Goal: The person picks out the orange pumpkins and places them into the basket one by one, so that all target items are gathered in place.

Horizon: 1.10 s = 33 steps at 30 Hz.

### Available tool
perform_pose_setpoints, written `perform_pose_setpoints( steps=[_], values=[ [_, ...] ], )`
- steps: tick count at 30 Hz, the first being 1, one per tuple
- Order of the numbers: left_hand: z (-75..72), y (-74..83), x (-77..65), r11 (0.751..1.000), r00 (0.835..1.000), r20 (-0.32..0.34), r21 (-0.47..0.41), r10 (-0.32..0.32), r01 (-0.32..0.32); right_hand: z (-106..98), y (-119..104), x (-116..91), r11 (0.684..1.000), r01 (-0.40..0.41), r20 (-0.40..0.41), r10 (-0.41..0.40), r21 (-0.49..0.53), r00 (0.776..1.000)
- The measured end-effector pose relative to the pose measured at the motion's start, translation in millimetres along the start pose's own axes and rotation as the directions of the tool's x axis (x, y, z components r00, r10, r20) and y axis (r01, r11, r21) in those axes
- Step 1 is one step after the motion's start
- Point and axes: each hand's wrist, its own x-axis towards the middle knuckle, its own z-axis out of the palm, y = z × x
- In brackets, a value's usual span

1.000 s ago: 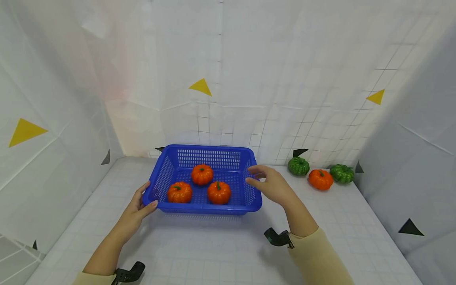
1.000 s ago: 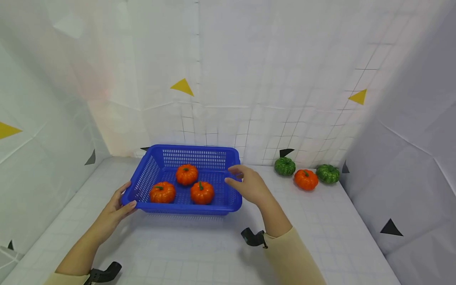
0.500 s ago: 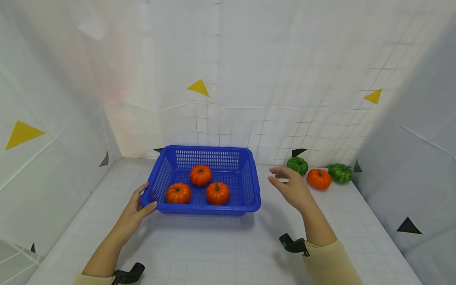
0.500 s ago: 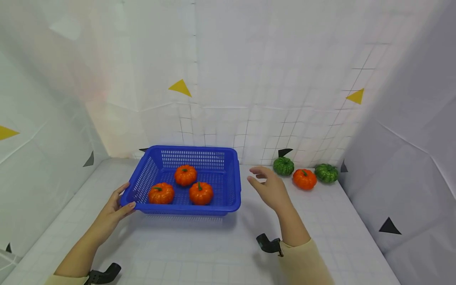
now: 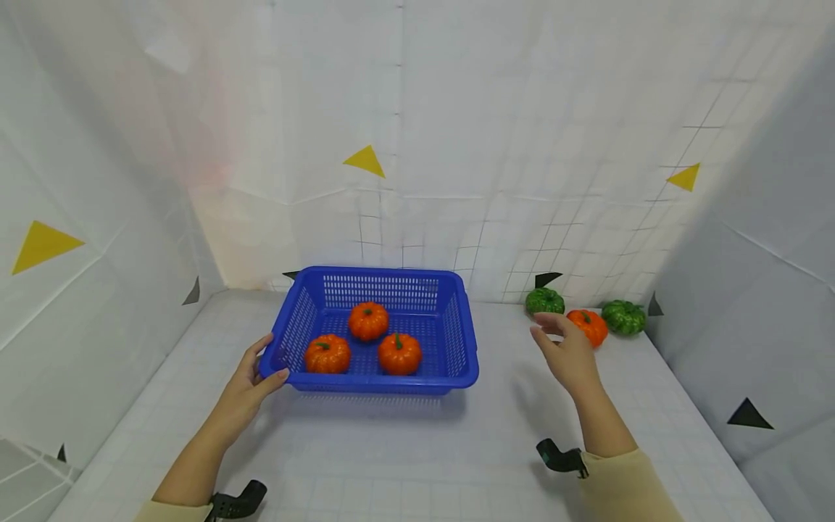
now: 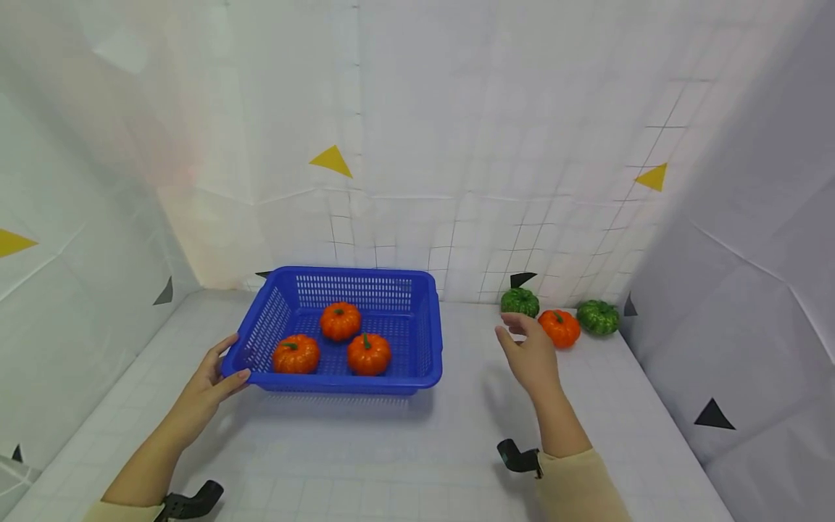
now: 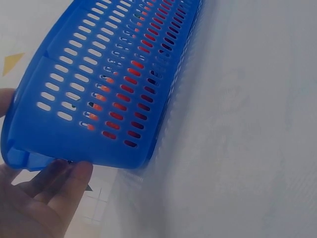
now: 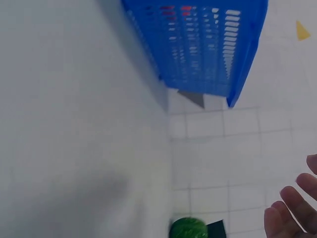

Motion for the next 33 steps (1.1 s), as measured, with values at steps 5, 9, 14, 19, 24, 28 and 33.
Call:
perform_pose_setpoints(
  steps=[5,9,14,19,24,28,33],
  values=[
    [0.8,1.2,0.7,1.000,1.000,-0.003,0.006,0.002,-0.002,-4.4,20.3,4.3,0.999,-0.025,-0.052,0.024,-0.023,0.998],
    [1.7,2.1,0.9,1.000,1.000,-0.004,0.015,-0.002,0.002,-8.3,35.8,10.6,0.998,-0.040,-0.100,0.035,-0.043,0.994],
    [1.4,3.5,-0.3,1.000,1.000,-0.005,0.020,-0.010,0.010,-11.6,59.0,19.7,0.992,-0.104,-0.167,0.091,-0.071,0.982],
    [0.8,5.1,-1.0,1.000,1.000,-0.005,0.024,-0.018,0.018,-14.2,82.7,27.8,0.986,-0.148,-0.221,0.127,-0.078,0.967],
    [0.4,6.8,-1.4,1.000,1.000,-0.002,0.024,-0.020,0.020,-18.8,95.0,34.5,0.983,-0.175,-0.234,0.157,-0.058,0.960],
    [0.7,7.3,-1.9,1.000,1.000,0.006,0.017,-0.025,0.025,-22.5,102.0,38.0,0.975,-0.213,-0.231,0.193,-0.064,0.954],
    [1.2,4.2,-1.9,1.000,1.000,0.012,0.005,-0.022,0.021,-27.1,109.1,41.5,0.969,-0.237,-0.212,0.217,-0.073,0.953]
  ],
)
